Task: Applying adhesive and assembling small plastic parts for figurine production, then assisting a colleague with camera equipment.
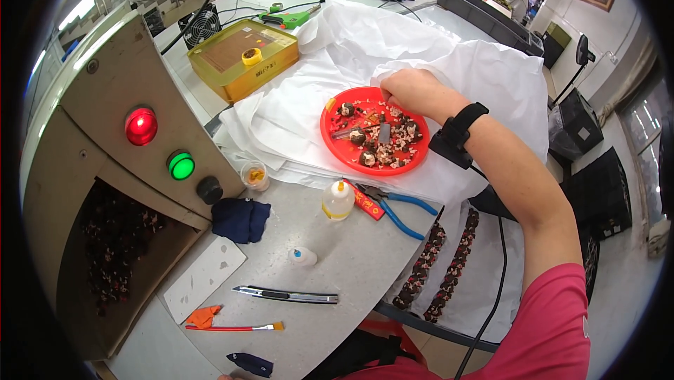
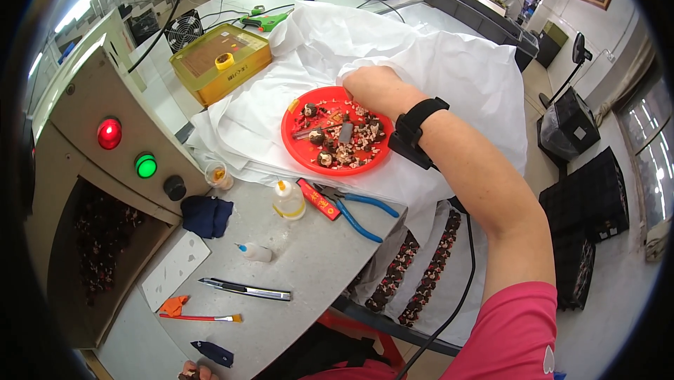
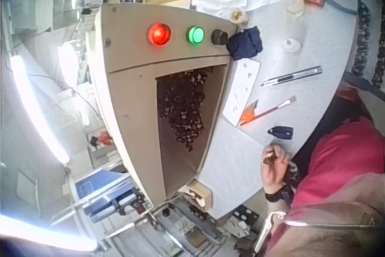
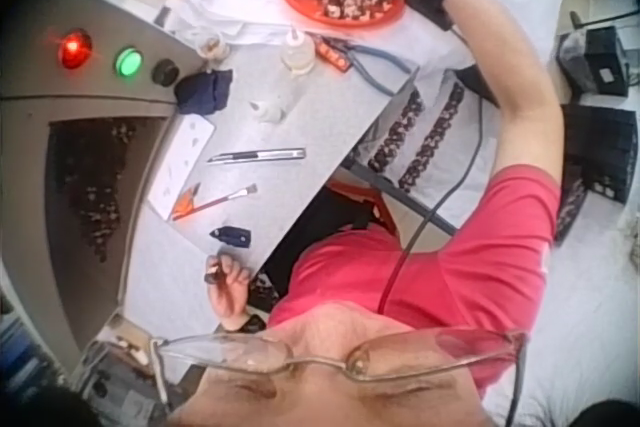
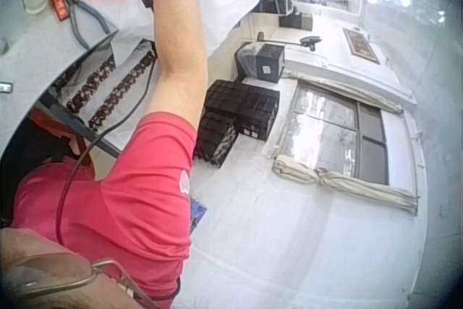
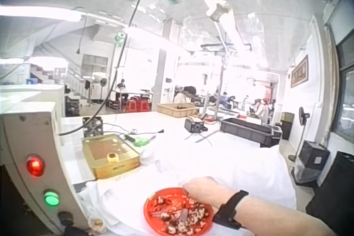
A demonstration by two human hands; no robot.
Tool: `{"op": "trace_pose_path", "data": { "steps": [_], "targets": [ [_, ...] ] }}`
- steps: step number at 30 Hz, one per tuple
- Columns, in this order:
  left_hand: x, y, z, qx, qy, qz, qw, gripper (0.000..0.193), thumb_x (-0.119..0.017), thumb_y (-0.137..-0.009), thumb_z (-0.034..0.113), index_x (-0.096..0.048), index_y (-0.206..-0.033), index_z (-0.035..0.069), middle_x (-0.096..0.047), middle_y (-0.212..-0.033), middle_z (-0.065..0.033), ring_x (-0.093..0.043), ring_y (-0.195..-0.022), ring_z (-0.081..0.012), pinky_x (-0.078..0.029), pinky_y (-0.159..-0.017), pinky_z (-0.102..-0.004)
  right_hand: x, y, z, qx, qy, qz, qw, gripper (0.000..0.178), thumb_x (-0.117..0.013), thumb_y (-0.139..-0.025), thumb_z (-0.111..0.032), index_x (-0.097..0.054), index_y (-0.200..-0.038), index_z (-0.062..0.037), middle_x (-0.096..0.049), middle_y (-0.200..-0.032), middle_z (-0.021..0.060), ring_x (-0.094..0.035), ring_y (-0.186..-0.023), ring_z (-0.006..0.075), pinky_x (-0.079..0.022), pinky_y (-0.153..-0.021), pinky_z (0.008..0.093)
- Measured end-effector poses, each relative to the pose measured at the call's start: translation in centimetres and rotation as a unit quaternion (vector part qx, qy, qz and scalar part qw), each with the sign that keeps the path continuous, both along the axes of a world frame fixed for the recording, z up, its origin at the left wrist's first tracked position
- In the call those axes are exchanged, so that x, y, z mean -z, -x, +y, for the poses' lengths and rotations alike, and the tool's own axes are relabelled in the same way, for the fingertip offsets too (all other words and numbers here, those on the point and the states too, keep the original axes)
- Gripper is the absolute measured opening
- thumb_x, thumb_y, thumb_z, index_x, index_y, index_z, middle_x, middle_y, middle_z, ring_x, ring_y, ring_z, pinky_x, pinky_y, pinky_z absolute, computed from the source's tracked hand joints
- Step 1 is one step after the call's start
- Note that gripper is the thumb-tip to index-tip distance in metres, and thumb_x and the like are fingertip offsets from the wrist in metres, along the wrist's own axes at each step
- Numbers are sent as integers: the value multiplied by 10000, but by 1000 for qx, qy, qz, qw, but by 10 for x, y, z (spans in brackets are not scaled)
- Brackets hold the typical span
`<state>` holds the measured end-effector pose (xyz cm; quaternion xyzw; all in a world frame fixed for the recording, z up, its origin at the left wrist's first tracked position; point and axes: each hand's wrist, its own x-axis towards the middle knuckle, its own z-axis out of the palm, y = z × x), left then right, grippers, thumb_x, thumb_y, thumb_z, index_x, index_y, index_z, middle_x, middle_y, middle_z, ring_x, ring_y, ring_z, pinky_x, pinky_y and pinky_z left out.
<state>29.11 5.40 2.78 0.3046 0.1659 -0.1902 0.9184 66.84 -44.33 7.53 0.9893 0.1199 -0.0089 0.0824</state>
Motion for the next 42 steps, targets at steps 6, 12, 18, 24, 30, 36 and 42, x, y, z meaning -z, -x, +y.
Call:
{"op": "trace_pose_path", "data": {
  "steps": [6, 12, 18, 24, 30, 36, 42],
  "targets": [
    [-3, 0, 0, 2, 10, 14, 1000, 260, -541, -967, 221, -502, -1194, 99, -441, -940, -46, -414, -750, -131, -373, -725, -303, -5, 10, -3, 28, -47, 31, 998, 131, -617, -781, -136, -690, -875, -84, -691, -843, 113, -657, -802, 301, -516, -717, 402],
    [-4, -3, 0, 5, 2, 14, 1000, 278, -585, -950, 234, -509, -1180, 99, -447, -928, -39, -421, -748, -119, -367, -711, -290, -17, 24, -10, 21, -100, 18, 995, 134, -627, -798, -150, -695, -881, -70, -696, -828, 127, -665, -787, 291, -517, -726, 384],
    [1, -6, 2, 4, 32, 31, 999, 234, -571, -953, 197, -510, -1159, 104, -453, -928, -36, -431, -748, -118, -368, -707, -301, -3, 9, -37, -11, -101, -67, 993, 137, -639, -813, -156, -686, -889, -52, -698, -847, 134, -667, -786, 273, -517, -732, 362],
    [-3, -5, 1, -13, 32, 23, 999, 173, -517, -978, 207, -519, -1127, 120, -456, -897, -25, -443, -734, -110, -351, -711, -314, -19, 12, -18, -7, -75, 2, 997, 199, -646, -782, -187, -717, -926, -70, -708, -858, 141, -671, -802, 286, -523, -757, 378],
    [-2, -7, 1, -13, 25, 45, 999, 166, -518, -979, 200, -530, -1118, 111, -458, -893, -25, -445, -729, -108, -346, -707, -309, -12, 22, -22, -8, -99, 19, 995, 200, -636, -793, -192, -716, -932, -73, -706, -848, 133, -669, -790, 277, -524, -741, 379],
    [-3, -4, 3, -16, 32, 42, 998, 170, -512, -982, 206, -529, -1120, 109, -458, -890, -24, -444, -725, -108, -345, -697, -301, -23, 44, -1, -46, -75, -1, 996, 193, -630, -803, -195, -718, -931, -80, -706, -841, 131, -670, -785, 260, -522, -742, 369],
    [18, 9, 22, -39, 42, -29, 998, 325, -476, -1004, 202, -417, -1317, 136, -460, -956, -34, -481, -784, -104, -414, -730, -299, -18, 34, -9, -5, -116, 18, 993, 199, -645, -807, -210, -716, -946, -88, -707, -863, 126, -667, -816, 240, -514, -751, 353]
  ]
}}
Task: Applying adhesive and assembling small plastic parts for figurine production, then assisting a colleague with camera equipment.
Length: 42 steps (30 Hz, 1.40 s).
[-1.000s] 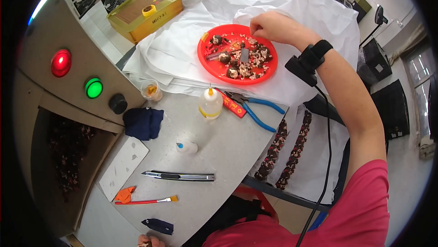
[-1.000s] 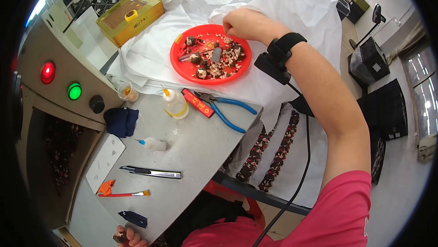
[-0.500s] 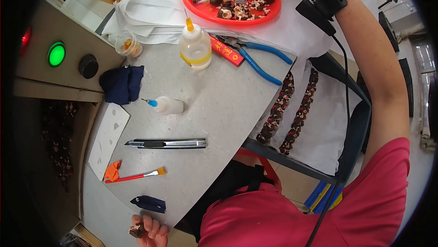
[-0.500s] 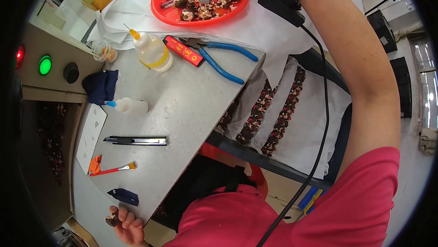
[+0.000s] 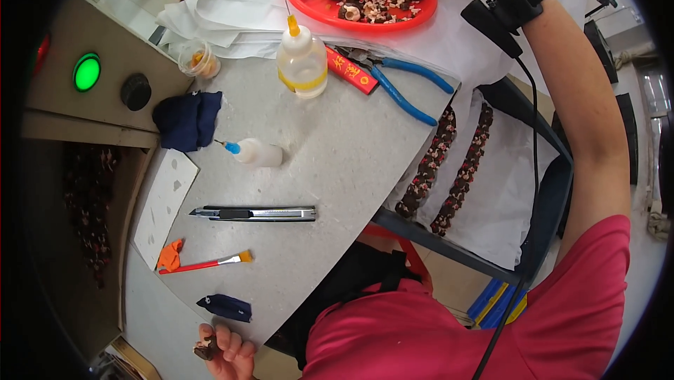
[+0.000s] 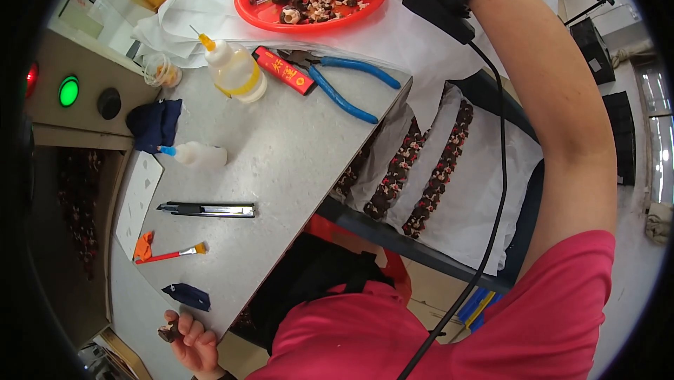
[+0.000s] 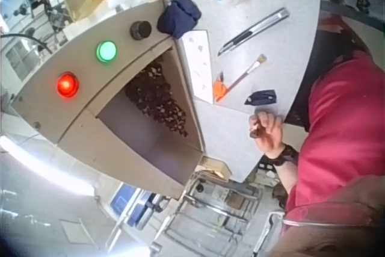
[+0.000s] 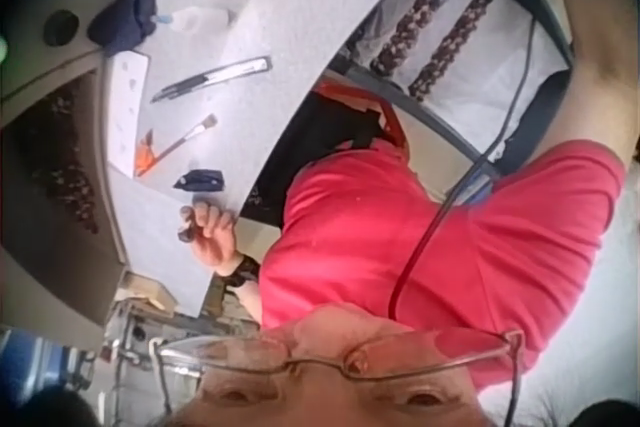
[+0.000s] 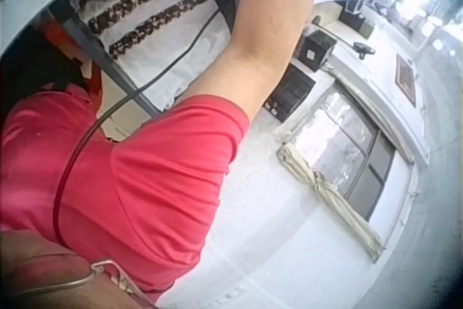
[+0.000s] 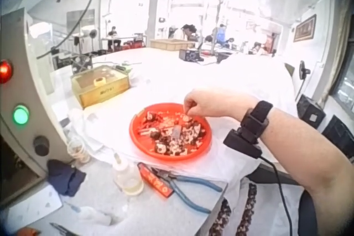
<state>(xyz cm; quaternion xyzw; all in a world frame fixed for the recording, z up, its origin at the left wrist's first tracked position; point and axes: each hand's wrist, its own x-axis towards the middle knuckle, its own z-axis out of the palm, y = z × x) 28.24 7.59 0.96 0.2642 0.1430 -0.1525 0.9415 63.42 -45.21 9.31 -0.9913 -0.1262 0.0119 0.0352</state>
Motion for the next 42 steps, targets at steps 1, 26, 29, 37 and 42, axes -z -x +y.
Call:
{"op": "trace_pose_path", "data": {
  "steps": [1, 26, 29, 37, 42],
  "targets": [
    [1, 1, 2, 0, 0, 1, 1000, 325, -476, -1004, 202, -417, -1317, 136, -460, -956, -34, -481, -784, -104, -414, -730, -299, 0, 2, -2, 0, 0, 1, 1000, 199, -645, -807, -210, -716, -946, -88, -707, -863, 126, -667, -816, 240, -514, -751, 353],
    [-15, -12, -14, 5, -33, 37, 999, 277, -520, -977, 216, -488, -1238, 129, -444, -924, -26, -443, -756, -110, -374, -711, -307, -74, 197, 74, -424, -608, 323, 588, 90, -645, -884, -104, -694, -927, -41, -652, -806, 101, -606, -650, 216, -445, -567, 301],
    [-26, -17, -25, 30, -21, 51, 998, 254, -587, -943, 191, -509, -1166, 100, -441, -920, -33, -434, -759, -117, -361, -717, -305, -68, 199, 50, -439, -589, 327, 594, 113, -636, -887, -112, -696, -954, -43, -650, -830, 102, -606, -660, 220, -452, -581, 309],
    [-14, -7, -17, 38, 0, 58, 998, 213, -564, -956, 215, -522, -1140, 114, -459, -915, -37, -434, -761, -133, -382, -719, -311, -16, 132, 32, 55, -471, 29, 880, 161, -526, -923, -43, -647, -1023, -5, -649, -903, 73, -622, -827, 144, -479, -707, 249],
    [-15, -7, -17, 24, -17, 85, 996, 203, -567, -938, 223, -542, -1114, 123, -463, -889, -33, -430, -745, -145, -388, -679, -323, 13, 90, 25, -34, -158, -27, 987, 270, -514, -854, -3, -662, -1075, -53, -629, -1036, 127, -596, -992, 312, -480, -858, 381]
  ]
}}
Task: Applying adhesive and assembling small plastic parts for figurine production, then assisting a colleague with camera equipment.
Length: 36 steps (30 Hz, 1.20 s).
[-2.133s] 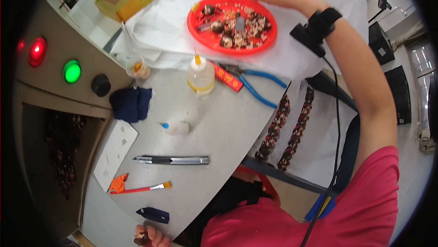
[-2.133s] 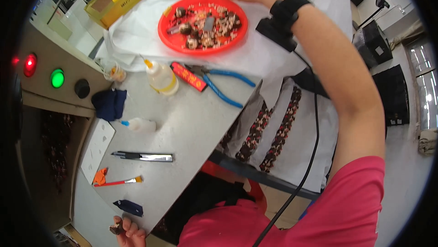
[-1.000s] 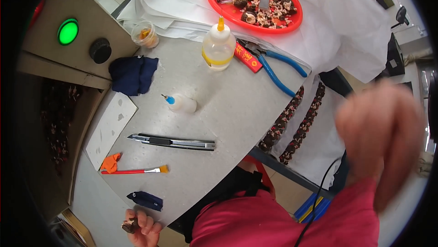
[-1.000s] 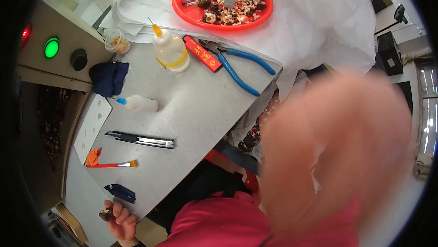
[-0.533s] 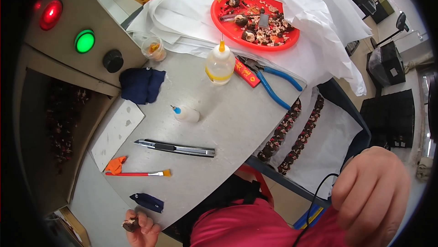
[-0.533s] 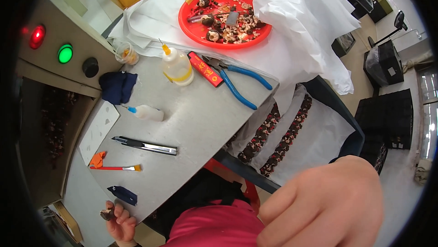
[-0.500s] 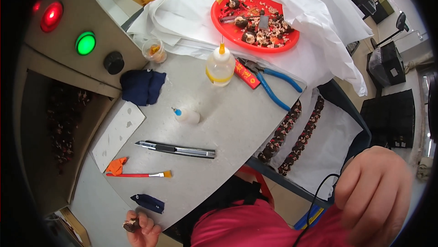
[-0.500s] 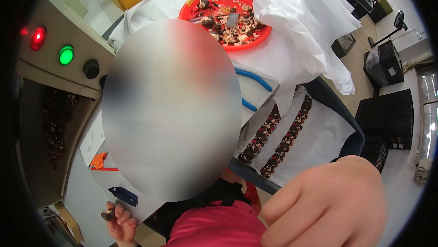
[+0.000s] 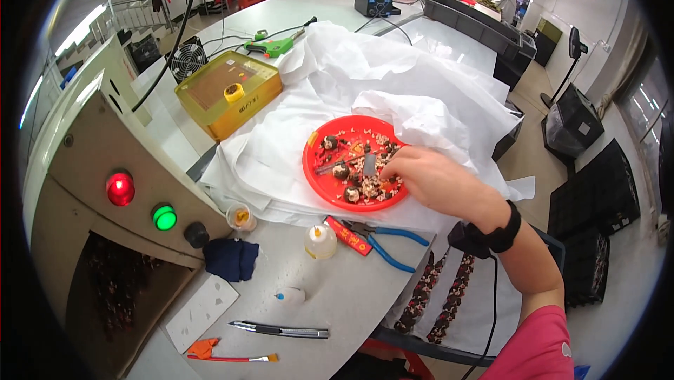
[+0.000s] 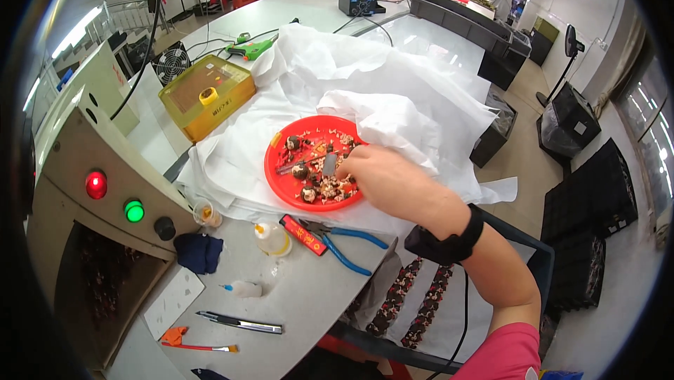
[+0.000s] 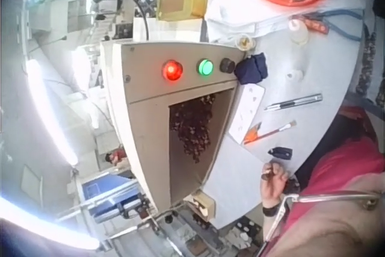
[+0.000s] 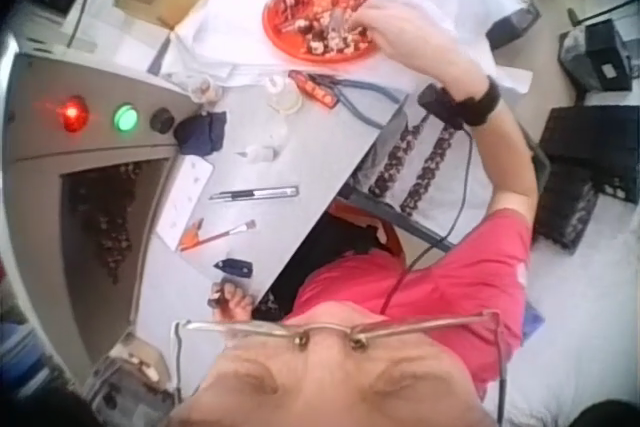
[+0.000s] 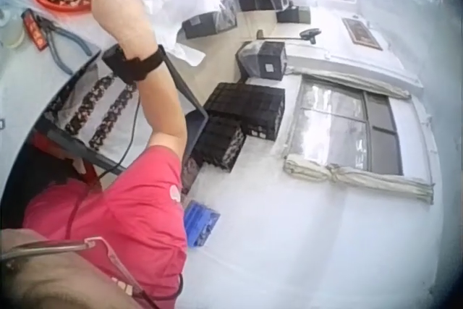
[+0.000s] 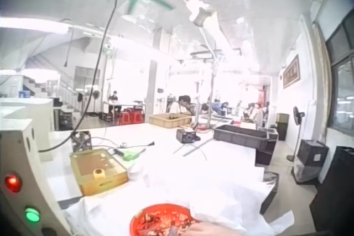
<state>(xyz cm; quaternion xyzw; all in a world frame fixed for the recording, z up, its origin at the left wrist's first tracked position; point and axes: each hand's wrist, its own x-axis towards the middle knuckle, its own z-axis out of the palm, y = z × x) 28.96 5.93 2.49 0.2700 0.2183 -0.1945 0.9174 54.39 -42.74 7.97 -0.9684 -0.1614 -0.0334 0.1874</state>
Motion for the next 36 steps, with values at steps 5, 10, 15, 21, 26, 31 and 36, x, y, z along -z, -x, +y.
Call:
{"op": "trace_pose_path", "data": {
  "steps": [5, 10, 15, 21, 26, 31, 36],
  "targets": [
    [2, -6, 1, 15, -34, 14, 999, 231, -616, -904, 275, -559, -1097, 162, -468, -859, -8, -428, -715, -148, -392, -651, -325, 22, -22, 1, -53, 22, -63, 996, 288, -512, -838, 26, -667, -1069, -47, -624, -1019, 137, -583, -995, 312, -471, -885, 379],
    [-2, -11, -5, 7, -64, 21, 998, 217, -623, -885, 300, -580, -1060, 180, -471, -823, -5, -426, -683, -147, -395, -626, -320, 13, -27, -1, 16, 22, -54, 998, 263, -561, -811, -7, -687, -1035, -61, -635, -1027, 102, -587, -1005, 290, -480, -857, 374],
    [-4, -10, -5, -13, -73, 67, 995, 162, -567, -901, 286, -600, -1001, 162, -475, -790, -19, -416, -638, -151, -402, -591, -322, 11, -24, -2, 10, 43, -57, 997, 240, -566, -803, -2, -693, -997, -65, -644, -1004, 87, -578, -1017, 280, -468, -871, 379],
    [-10, -10, -10, -28, -79, 79, 993, 154, -559, -902, 271, -602, -997, 158, -478, -791, -18, -418, -638, -147, -406, -594, -322, 22, -32, -1, -32, 60, -117, 991, 223, -593, -804, -21, -689, -988, -103, -638, -981, 62, -570, -1002, 263, -449, -879, 378],
    [-8, -10, -9, -22, -83, 74, 994, 161, -574, -899, 284, -599, -999, 160, -472, -795, -16, -423, -648, -148, -406, -594, -326, 16, -35, 6, -51, 41, -125, 990, 148, -626, -832, -78, -674, -963, -125, -634, -955, 32, -574, -976, 240, -429, -867, 368],
    [-8, -13, -8, -12, -96, 64, 993, 151, -585, -900, 278, -589, -1000, 164, -461, -793, -13, -423, -661, -155, -399, -594, -326, 22, -44, 11, -40, 99, -71, 992, 71, -659, -814, -202, -684, -853, -148, -653, -868, 3, -601, -943, 192, -431, -830, 339],
    [-9, -8, -8, -6, -55, 28, 998, 205, -605, -917, 272, -564, -1065, 135, -476, -879, -27, -446, -748, -164, -417, -668, -332, 20, -48, 14, -72, 136, -104, 983, 80, -667, -805, -228, -671, -839, -156, -654, -839, 10, -609, -917, 194, -431, -807, 340]
  ]
}}
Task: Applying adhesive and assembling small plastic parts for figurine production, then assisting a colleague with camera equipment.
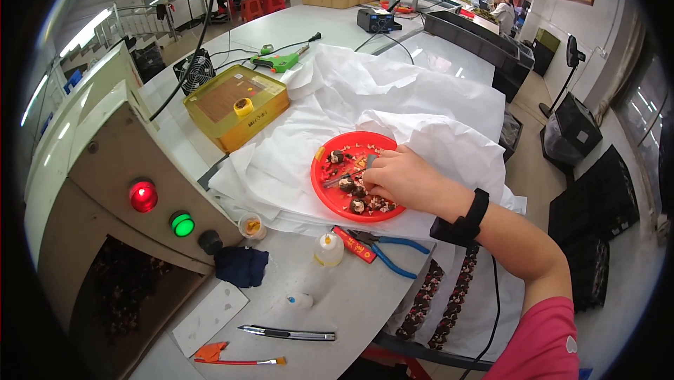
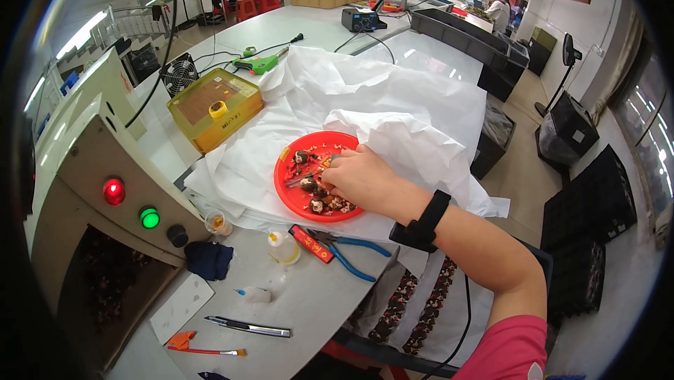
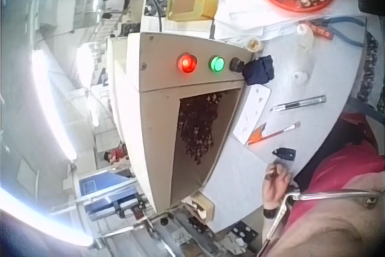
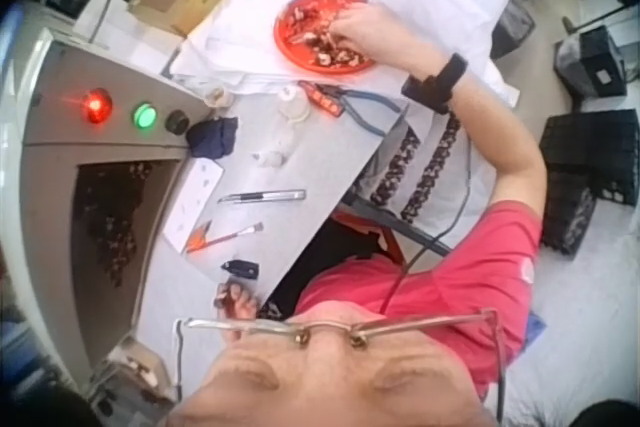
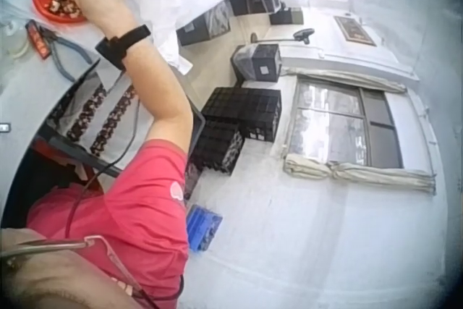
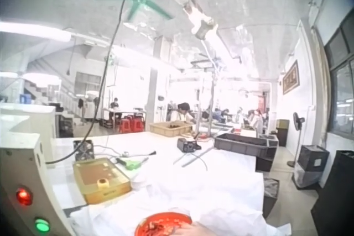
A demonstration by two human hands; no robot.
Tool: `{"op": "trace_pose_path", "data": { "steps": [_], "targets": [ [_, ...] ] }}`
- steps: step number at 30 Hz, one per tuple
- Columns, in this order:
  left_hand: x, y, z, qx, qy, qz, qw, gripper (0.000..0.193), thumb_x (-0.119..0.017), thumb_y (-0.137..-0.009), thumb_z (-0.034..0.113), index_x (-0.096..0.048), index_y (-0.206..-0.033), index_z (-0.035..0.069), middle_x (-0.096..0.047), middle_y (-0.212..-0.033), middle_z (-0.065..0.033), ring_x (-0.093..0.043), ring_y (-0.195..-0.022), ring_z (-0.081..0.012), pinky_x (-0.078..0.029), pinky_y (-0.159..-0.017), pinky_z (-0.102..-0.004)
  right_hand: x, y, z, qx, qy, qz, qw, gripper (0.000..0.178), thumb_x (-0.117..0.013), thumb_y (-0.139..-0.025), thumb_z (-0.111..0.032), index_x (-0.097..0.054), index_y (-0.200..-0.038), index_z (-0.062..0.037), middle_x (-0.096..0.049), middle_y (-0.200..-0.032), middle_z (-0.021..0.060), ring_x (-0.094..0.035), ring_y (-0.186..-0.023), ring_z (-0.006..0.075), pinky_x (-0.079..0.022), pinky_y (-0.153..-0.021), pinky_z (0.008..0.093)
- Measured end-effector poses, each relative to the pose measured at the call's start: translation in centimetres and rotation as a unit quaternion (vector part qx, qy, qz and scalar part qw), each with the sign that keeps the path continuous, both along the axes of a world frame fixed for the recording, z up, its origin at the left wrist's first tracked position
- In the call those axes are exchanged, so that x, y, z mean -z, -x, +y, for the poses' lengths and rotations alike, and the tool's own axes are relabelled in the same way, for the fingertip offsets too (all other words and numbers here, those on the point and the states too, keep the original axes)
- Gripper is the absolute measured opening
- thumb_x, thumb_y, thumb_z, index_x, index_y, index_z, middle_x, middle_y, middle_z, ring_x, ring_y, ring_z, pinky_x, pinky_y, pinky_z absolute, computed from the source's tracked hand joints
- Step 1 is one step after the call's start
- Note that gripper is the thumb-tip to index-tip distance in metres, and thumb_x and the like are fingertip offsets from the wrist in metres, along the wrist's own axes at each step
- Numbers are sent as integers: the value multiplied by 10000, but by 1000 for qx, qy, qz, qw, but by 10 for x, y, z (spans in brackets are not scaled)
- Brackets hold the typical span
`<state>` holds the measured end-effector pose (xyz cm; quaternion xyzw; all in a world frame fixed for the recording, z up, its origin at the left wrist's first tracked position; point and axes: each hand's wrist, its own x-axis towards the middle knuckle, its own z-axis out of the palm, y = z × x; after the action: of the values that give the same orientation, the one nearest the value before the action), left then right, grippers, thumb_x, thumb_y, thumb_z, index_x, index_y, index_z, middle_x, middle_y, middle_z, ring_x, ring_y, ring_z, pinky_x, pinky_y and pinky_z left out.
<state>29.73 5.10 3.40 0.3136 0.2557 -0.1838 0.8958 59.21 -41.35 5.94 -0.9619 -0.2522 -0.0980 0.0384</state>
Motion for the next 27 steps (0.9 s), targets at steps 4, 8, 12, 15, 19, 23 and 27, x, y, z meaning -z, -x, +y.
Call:
{"op": "trace_pose_path", "data": {
  "steps": [4, 8, 12, 15, 19, 23, 27],
  "targets": [
    [3, 4, 0, 9, 19, -34, 999, 217, -602, -933, 264, -553, -1085, 117, -480, -920, -34, -449, -780, -155, -421, -701, -329, -7, 7, -3, 0, -5, 25, 1000, 89, -676, -779, -159, -609, -794, -104, -622, -792, 61, -603, -827, 230, -443, -765, 351],
    [7, 3, 0, 22, 27, -53, 998, 225, -592, -946, 256, -555, -1113, 110, -480, -931, -36, -453, -792, -139, -423, -714, -315, -37, 36, -2, 94, -252, 106, 957, 85, -627, -780, -48, -557, -827, -58, -579, -755, 63, -584, -771, 172, -467, -693, 311],
    [14, 8, -3, 21, 19, -87, 996, 305, -541, -966, 252, -508, -1239, 120, -502, -913, -42, -473, -765, -146, -416, -695, -311, -51, 98, 18, 64, -469, 143, 869, 125, -628, -833, -50, -511, -869, -27, -578, -830, 44, -560, -770, 113, -474, -719, 269],
    [22, 10, 2, 21, 30, -143, 989, 273, -522, -970, 241, -526, -1219, 129, -491, -907, -62, -460, -775, -171, -412, -701, -322, -34, 159, 58, 13, -586, 192, 787, 177, -613, -811, 5, -461, -884, -46, -549, -844, 70, -515, -760, 113, -442, -697, 249],
    [21, -2, 1, 24, 91, -160, 983, 372, -524, -978, 255, -471, -1272, 32, -554, -1057, -114, -526, -892, -204, -448, -832, -353, -5, 208, 123, -58, -669, 291, 681, 213, -617, -789, 19, -436, -871, -58, -556, -839, 102, -502, -738, 139, -432, -682, 254],
    [15, 4, 3, 13, 80, -150, 985, 341, -516, -982, 238, -484, -1261, 46, -546, -1045, -107, -515, -886, -165, -439, -824, -337, 18, 217, 194, -115, -695, 385, 596, 203, -620, -811, 22, -447, -889, -51, -570, -868, 116, -516, -763, 146, -438, -701, 264],
    [17, 16, 8, 8, 118, -147, 982, 347, -508, -990, 235, -472, -1272, 37, -553, -1085, -111, -525, -913, -165, -443, -866, -326, 23, 219, 235, -136, -704, 446, 536, 190, -603, -833, 42, -449, -898, -48, -570, -882, 120, -516, -776, 148, -438, -718, 277]
  ]
}}
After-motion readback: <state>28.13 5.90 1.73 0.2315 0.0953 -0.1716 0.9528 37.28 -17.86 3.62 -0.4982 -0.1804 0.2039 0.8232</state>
